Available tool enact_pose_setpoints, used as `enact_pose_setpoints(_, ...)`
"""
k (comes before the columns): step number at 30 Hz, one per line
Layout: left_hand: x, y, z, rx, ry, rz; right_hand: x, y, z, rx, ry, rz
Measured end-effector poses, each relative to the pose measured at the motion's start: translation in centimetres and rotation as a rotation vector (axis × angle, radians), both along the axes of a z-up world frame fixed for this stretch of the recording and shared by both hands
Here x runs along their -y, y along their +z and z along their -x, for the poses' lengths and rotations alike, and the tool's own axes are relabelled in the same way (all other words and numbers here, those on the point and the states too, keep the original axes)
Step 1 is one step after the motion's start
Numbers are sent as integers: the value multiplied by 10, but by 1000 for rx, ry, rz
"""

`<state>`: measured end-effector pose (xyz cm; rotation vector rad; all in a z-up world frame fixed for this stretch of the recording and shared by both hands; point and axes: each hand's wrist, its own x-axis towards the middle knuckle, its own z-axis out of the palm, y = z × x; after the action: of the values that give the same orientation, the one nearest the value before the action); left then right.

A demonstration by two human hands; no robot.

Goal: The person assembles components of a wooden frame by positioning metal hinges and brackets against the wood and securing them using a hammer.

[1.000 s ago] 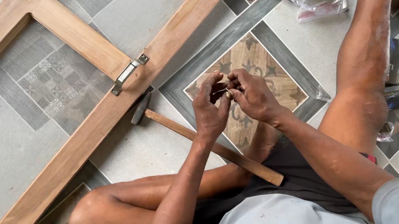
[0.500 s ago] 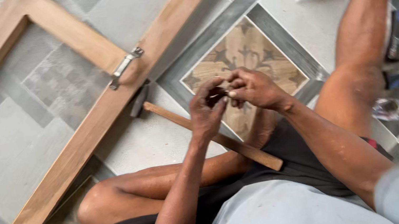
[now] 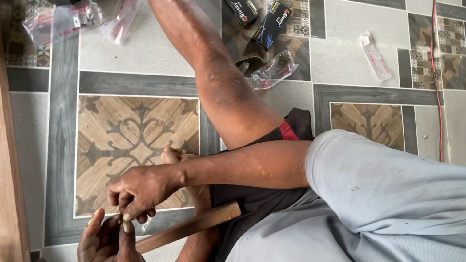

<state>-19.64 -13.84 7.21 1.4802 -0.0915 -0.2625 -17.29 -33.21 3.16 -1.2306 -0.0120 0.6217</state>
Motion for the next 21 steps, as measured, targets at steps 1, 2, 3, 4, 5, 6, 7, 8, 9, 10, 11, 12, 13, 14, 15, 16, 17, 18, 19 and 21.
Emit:
enact_pose_setpoints(1,-2,-3,0,4,-2,-1,-1,1,1,2,8,30)
enact_pose_setpoints(2,-4,-6,-1,31,-6,67,-3,2,0,4,17,60)
enact_pose_setpoints(3,-7,-10,1,57,6,132,0,2,2,6,31,56)
enact_pose_setpoints(4,-2,-19,2,64,-14,110,5,2,7,48,40,124)
enact_pose_setpoints(5,-8,-21,2,96,12,53,-4,5,5,119,93,157)
enact_pose_setpoints(6,-7,-28,-3,101,-29,-109,0,8,7,8,42,72)
enact_pose_setpoints(7,-6,-30,0,134,-24,-262,3,13,11,-72,20,-22)
enact_pose_setpoints(8,-4,-31,1,155,-13,-143,4,18,10,-116,32,43)
enact_pose_setpoints(9,2,-32,0,95,-11,14,8,26,12,-101,21,175)
enact_pose_setpoints(10,-3,-29,4,116,42,-107,4,31,12,-73,16,191)
enact_pose_setpoints(11,-6,-29,1,128,63,-206,2,34,12,-112,5,276)
enact_pose_setpoints(12,-13,-34,-13,134,97,-219,1,35,12,-149,-7,361)
enact_pose_setpoints(13,-24,-41,-29,344,163,-368,1,34,15,-141,16,356)
enact_pose_setpoints(14,-38,-48,-45,552,225,-520,1,31,17,6,73,425)
enact_pose_setpoints(15,-52,-55,-65,643,297,-565,0,28,20,149,112,498)
enact_pose_setpoints(16,-67,-60,-88,735,369,-609,-3,23,23,150,116,497)
enact_pose_setpoints(17,-82,-63,-112,692,419,-694,-6,20,28,180,240,624)
enact_pose_setpoints(18,-92,-64,-130,647,470,-778,-7,17,33,209,365,751)
enact_pose_setpoints(19,-98,-64,-142,648,468,-778,-11,15,38,209,364,750)
enact_pose_setpoints(21,-105,-59,-161,627,375,-910,-18,15,45,251,459,741)
